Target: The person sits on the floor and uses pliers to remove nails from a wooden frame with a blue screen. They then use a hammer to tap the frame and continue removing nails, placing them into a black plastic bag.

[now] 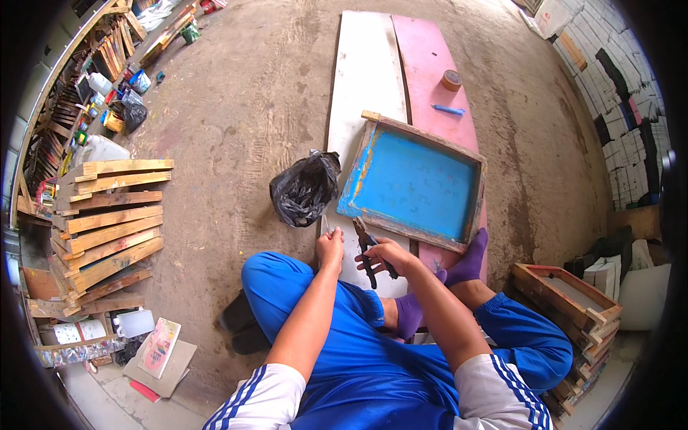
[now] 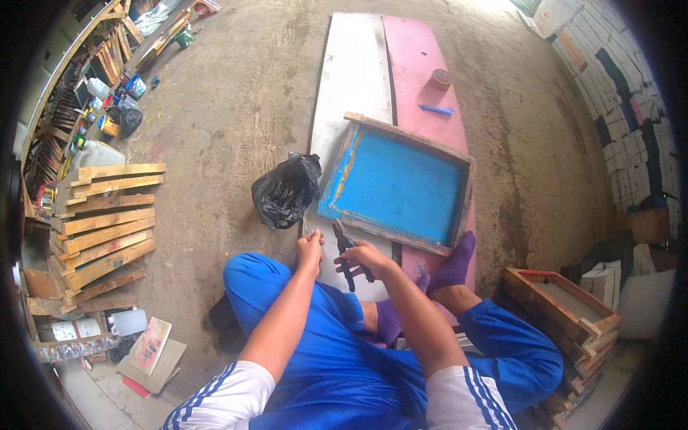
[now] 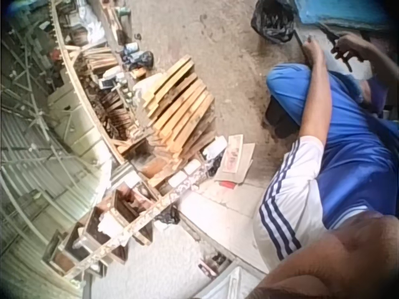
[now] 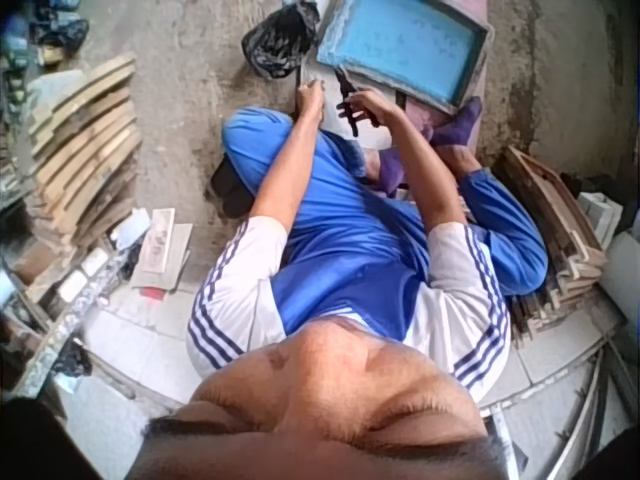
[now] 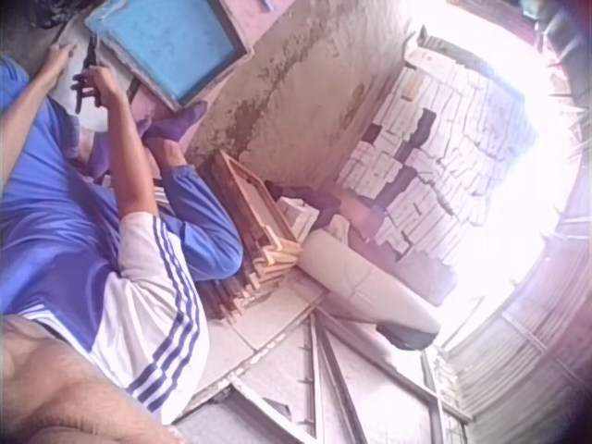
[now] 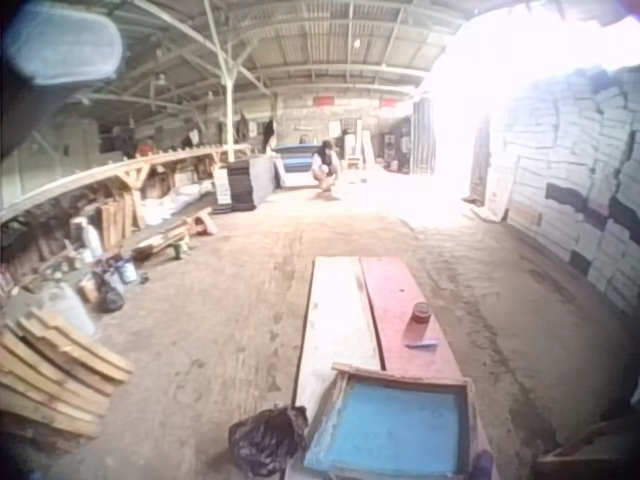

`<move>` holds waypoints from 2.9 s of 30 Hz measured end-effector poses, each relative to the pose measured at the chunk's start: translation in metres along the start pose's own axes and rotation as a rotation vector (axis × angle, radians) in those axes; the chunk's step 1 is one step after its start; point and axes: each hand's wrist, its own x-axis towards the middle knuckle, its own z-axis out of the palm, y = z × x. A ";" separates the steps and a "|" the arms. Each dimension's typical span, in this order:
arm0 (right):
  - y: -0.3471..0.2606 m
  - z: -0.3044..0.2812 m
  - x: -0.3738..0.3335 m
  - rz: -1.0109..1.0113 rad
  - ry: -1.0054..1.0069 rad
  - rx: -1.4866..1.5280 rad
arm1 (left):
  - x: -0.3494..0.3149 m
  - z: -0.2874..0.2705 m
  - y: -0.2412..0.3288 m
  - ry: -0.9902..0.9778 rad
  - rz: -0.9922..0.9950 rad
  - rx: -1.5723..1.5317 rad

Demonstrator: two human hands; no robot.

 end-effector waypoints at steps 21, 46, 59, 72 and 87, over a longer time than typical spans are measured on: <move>-0.041 0.045 0.032 -0.026 0.358 -0.695 | 0.036 0.005 -0.018 0.183 0.221 -0.051; 0.005 0.020 0.040 -0.307 0.672 -1.407 | -0.002 -0.011 0.011 0.003 0.025 -0.191; 0.021 0.002 -0.023 -0.412 0.466 -1.392 | -0.010 -0.012 0.018 -0.401 -0.204 -0.274; 0.040 -0.045 -0.067 -0.338 0.505 -0.908 | -0.017 0.007 -0.010 -0.395 0.256 0.402; 0.039 0.029 -0.015 -0.760 0.518 -0.796 | -0.020 -0.011 0.036 -0.202 0.080 -0.042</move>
